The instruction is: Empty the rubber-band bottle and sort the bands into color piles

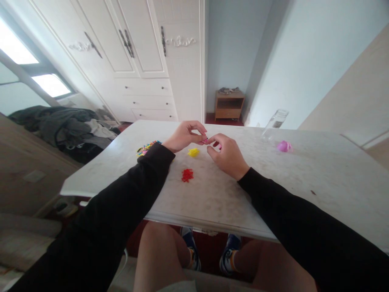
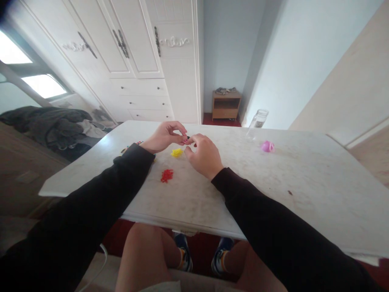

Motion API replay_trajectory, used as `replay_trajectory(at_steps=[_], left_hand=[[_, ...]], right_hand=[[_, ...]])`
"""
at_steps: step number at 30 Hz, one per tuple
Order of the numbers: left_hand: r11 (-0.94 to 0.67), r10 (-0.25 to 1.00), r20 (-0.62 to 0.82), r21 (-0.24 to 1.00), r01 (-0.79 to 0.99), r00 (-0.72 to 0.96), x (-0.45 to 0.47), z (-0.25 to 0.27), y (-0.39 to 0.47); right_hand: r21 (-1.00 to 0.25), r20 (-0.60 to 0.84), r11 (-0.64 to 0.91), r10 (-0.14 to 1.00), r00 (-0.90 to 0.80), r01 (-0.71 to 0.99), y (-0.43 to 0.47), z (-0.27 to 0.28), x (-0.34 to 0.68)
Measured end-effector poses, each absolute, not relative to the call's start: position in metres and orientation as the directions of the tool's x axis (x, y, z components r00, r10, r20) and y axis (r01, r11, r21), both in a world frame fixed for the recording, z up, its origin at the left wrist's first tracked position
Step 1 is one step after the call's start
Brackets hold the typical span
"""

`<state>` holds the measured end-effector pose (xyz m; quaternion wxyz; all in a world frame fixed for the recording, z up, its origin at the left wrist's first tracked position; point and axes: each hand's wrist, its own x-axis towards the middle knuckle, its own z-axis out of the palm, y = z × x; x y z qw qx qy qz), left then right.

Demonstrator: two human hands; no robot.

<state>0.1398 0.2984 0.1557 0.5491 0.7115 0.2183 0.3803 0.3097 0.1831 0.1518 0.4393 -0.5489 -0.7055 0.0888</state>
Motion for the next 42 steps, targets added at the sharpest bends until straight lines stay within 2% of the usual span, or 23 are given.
replay_trajectory(at_steps=[23,29,34,38,42], left_hand=[[-0.279,0.756,0.243,0.96,-0.037,0.608,0.141,0.154,0.297],[-0.226,0.779,0.192,0.974,-0.017,0.596,0.141,0.156,0.296],[-0.149,0.762,0.17,0.985,-0.086,0.625,0.14,0.157,0.296],[-0.199,0.742,0.224,0.974,-0.111,0.632,0.139,0.158,0.294],[-0.203,0.757,0.21,0.976,-0.082,0.619,0.139,0.158,0.292]], right_hand=[[-0.61,0.52,0.377,0.854,-0.008,0.697,0.183,0.151,0.311],[-0.613,0.512,0.361,0.859,0.005,0.702,0.183,0.152,0.311],[-0.624,0.53,0.369,0.848,0.026,0.689,0.185,0.154,0.314],[-0.621,0.557,0.377,0.829,0.049,0.687,0.192,0.157,0.321],[-0.631,0.559,0.348,0.823,0.096,0.693,0.205,0.157,0.341]])
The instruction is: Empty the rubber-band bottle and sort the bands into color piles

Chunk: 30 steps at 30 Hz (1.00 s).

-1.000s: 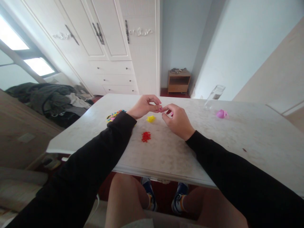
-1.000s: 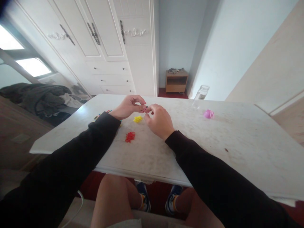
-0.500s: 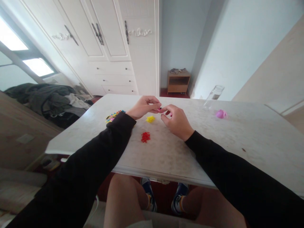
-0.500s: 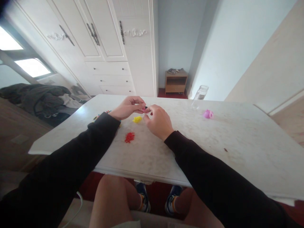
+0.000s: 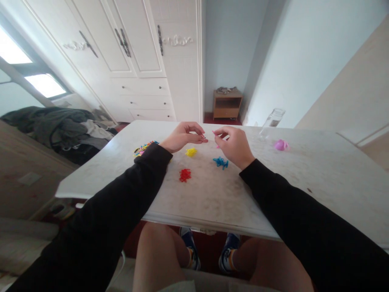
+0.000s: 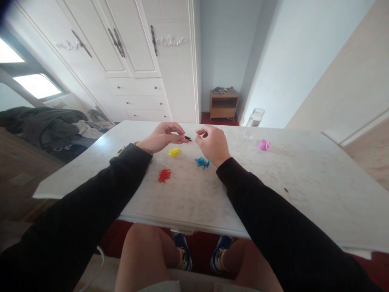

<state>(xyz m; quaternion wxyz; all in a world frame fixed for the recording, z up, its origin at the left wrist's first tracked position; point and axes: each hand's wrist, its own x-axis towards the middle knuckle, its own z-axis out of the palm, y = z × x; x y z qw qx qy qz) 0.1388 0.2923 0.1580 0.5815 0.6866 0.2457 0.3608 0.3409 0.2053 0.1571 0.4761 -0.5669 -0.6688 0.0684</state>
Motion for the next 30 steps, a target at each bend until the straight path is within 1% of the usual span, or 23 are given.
replay_trajectory(at_steps=[3,8,13,17,24,30], left_hand=[[-0.204,0.767,0.197,0.977,-0.059,0.611,0.14,0.158,0.292],[-0.21,0.765,0.19,0.977,-0.041,0.615,0.141,0.159,0.292],[-0.185,0.788,0.15,0.983,-0.002,0.597,0.141,0.16,0.292],[-0.177,0.784,0.131,0.984,0.016,0.607,0.141,0.159,0.293],[-0.211,0.786,0.133,0.976,0.059,0.604,0.141,0.161,0.291],[-0.23,0.788,0.145,0.971,0.067,0.598,0.143,0.161,0.29]], right_hand=[[-0.65,0.553,0.305,0.818,0.159,0.696,0.216,0.157,0.359],[-0.681,0.547,0.307,0.816,0.184,0.665,0.225,0.154,0.375],[-0.701,0.471,0.273,0.871,0.141,0.659,0.229,0.15,0.379],[-0.702,0.441,0.263,0.89,0.114,0.662,0.229,0.151,0.381],[-0.645,0.401,0.238,0.914,0.057,0.726,0.226,0.15,0.38],[-0.637,0.367,0.23,0.93,0.027,0.736,0.228,0.144,0.382]])
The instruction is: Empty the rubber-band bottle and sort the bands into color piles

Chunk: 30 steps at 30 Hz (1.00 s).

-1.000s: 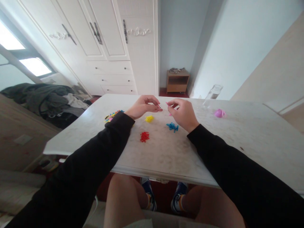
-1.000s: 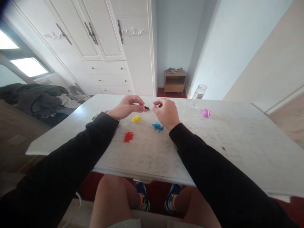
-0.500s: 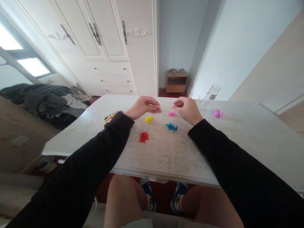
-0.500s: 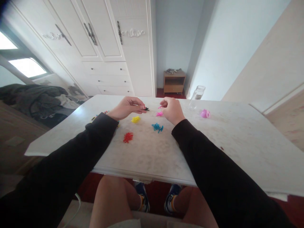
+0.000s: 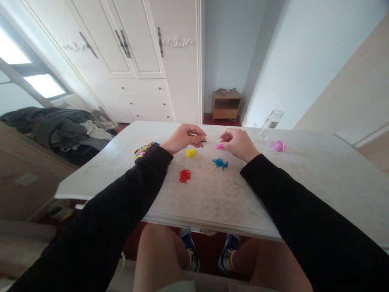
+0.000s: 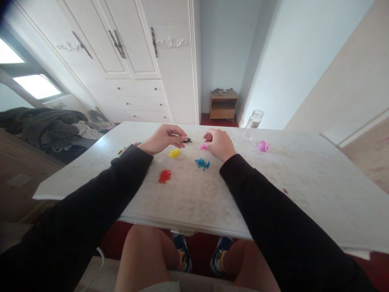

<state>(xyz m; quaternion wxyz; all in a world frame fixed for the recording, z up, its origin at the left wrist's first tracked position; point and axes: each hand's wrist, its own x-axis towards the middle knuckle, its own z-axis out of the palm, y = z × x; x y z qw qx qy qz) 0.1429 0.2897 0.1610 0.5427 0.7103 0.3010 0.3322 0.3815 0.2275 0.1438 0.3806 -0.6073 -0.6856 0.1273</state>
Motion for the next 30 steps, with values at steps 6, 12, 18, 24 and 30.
replay_trajectory(at_steps=[6,12,18,24,30], left_hand=[[-0.226,0.777,0.138,0.972,0.068,0.614,0.143,0.16,0.29],[-0.242,0.775,0.142,0.967,0.083,0.615,0.143,0.16,0.291],[-0.253,0.772,0.149,0.964,0.084,0.618,0.143,0.161,0.291],[-0.258,0.767,0.143,0.961,0.097,0.625,0.143,0.161,0.289],[-0.247,0.764,0.117,0.962,0.12,0.634,0.144,0.16,0.289]], right_hand=[[-0.571,0.439,0.247,0.898,0.037,0.783,0.226,0.147,0.379],[-0.567,0.515,0.381,0.856,-0.046,0.73,0.218,0.157,0.366],[-0.594,0.53,0.514,0.829,-0.18,0.619,0.208,0.162,0.352],[-0.554,0.541,0.533,0.814,-0.21,0.639,0.208,0.159,0.35],[-0.515,0.513,0.49,0.834,-0.205,0.704,0.207,0.161,0.351]])
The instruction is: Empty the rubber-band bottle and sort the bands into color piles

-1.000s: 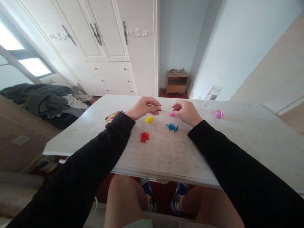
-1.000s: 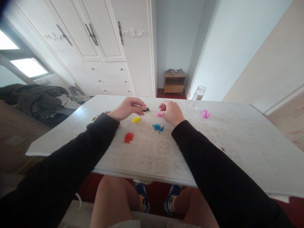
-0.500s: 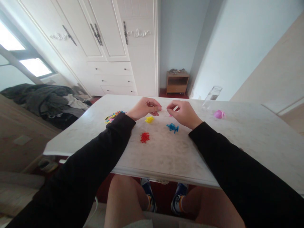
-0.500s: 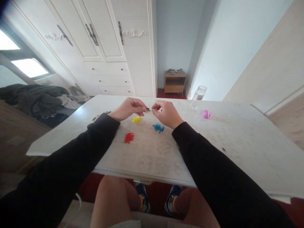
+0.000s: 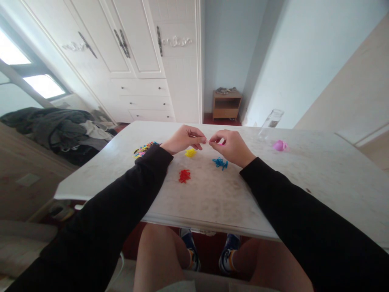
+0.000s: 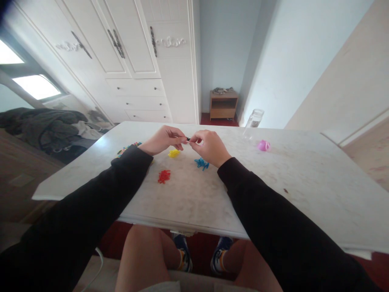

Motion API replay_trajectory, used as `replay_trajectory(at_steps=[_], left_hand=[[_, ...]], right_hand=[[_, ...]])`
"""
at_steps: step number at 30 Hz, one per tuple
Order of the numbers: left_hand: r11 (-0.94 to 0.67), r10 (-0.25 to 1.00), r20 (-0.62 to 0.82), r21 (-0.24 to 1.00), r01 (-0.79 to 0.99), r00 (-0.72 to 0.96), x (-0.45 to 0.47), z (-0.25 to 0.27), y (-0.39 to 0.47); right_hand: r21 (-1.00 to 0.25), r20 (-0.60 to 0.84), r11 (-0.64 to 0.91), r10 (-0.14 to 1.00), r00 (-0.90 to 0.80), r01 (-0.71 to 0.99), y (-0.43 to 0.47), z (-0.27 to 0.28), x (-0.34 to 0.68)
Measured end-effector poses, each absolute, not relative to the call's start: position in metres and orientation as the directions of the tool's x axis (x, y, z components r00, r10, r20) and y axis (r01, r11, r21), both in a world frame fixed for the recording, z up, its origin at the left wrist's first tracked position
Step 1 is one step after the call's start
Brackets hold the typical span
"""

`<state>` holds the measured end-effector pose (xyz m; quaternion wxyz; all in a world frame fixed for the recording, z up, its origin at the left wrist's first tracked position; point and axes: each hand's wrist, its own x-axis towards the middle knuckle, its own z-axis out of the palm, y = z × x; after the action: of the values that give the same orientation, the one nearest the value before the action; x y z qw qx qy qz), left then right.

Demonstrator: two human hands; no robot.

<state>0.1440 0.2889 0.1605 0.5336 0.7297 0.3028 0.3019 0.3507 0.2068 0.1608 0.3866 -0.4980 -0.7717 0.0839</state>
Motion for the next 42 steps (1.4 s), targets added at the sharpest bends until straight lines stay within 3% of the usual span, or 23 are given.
replay_trajectory(at_steps=[42], left_hand=[[-0.288,0.752,0.123,0.945,0.156,0.647,0.1457,0.1596,0.289]], right_hand=[[-0.526,0.5,0.411,0.857,-0.12,0.745,0.205,0.1625,0.3491]])
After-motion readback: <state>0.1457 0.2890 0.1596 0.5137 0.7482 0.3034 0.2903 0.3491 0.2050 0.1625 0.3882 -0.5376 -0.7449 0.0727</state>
